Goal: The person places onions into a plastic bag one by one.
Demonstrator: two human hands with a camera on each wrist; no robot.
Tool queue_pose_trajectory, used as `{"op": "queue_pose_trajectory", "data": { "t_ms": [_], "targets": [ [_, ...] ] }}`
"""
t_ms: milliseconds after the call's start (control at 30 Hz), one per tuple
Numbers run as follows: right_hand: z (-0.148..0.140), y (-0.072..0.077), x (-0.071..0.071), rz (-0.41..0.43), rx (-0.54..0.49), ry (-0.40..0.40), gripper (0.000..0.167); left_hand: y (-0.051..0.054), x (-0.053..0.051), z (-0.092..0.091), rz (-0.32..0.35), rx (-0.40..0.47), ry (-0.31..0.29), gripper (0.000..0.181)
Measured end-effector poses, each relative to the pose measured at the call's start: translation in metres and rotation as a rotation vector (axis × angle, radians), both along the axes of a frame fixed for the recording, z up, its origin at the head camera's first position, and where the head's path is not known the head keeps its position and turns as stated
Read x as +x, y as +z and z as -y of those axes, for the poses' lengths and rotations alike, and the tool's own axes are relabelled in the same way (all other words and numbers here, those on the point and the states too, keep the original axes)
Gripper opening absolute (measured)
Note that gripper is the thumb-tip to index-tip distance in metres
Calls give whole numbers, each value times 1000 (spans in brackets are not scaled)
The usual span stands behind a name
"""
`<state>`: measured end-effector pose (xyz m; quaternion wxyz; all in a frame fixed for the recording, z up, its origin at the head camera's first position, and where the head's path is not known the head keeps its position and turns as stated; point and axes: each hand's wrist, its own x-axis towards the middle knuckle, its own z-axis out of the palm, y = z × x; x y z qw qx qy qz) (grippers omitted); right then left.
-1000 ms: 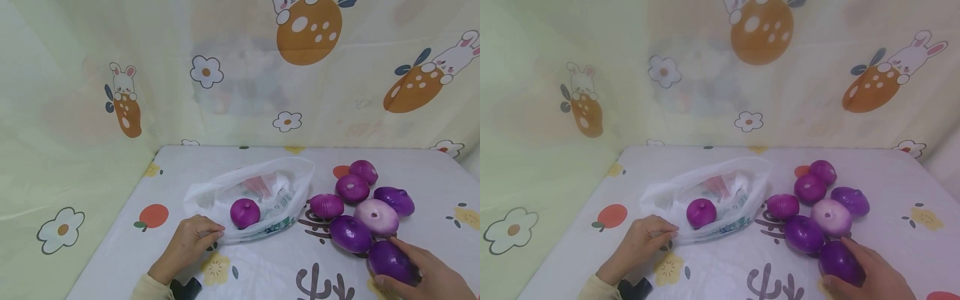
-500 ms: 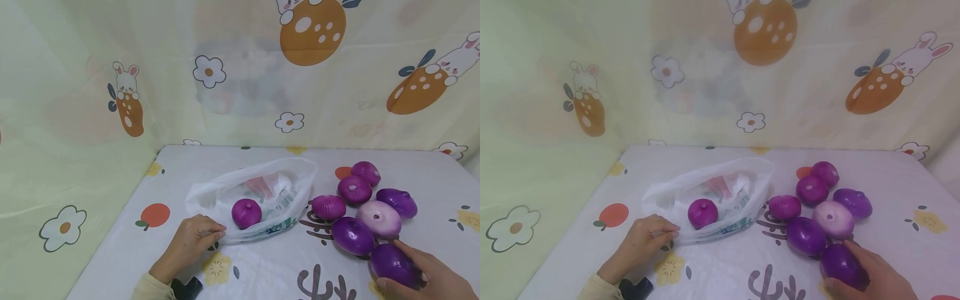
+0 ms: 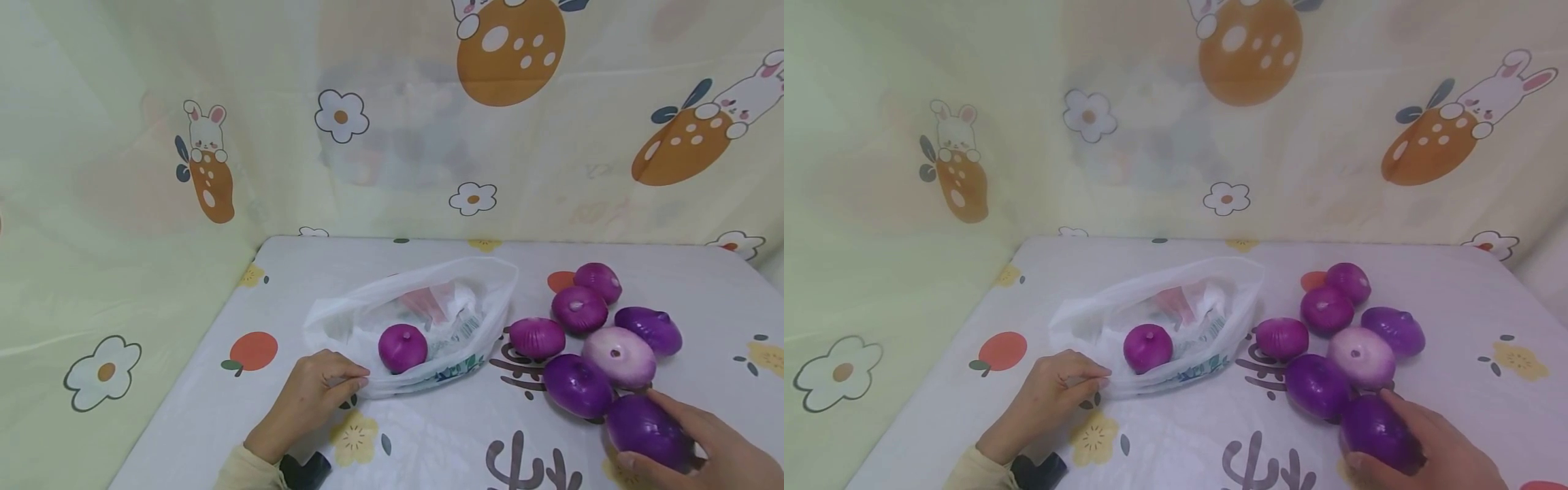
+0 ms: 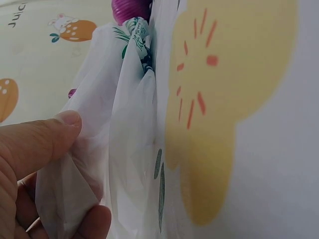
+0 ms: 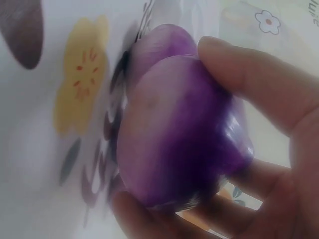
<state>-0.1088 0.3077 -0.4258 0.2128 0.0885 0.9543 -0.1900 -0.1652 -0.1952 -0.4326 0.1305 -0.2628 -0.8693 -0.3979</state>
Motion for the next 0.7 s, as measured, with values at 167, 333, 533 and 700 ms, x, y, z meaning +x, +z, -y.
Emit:
{"op": "queue_pose_trajectory", "data": {
  "t_ms": [167,333,533,700],
  "targets": [
    [3,6,4,-73,3,15,132,1,1,0,7,2,-3,15],
    [10,10,8,-204,17,32,130,2,1,0,5,1,-4,15],
    [19,14,10,-350,25,40,128,1,1,1,11,7,-8,15],
    [23,17,9,-351,20,54,127,1,1,0,11,10,-13,14]
  ]
}}
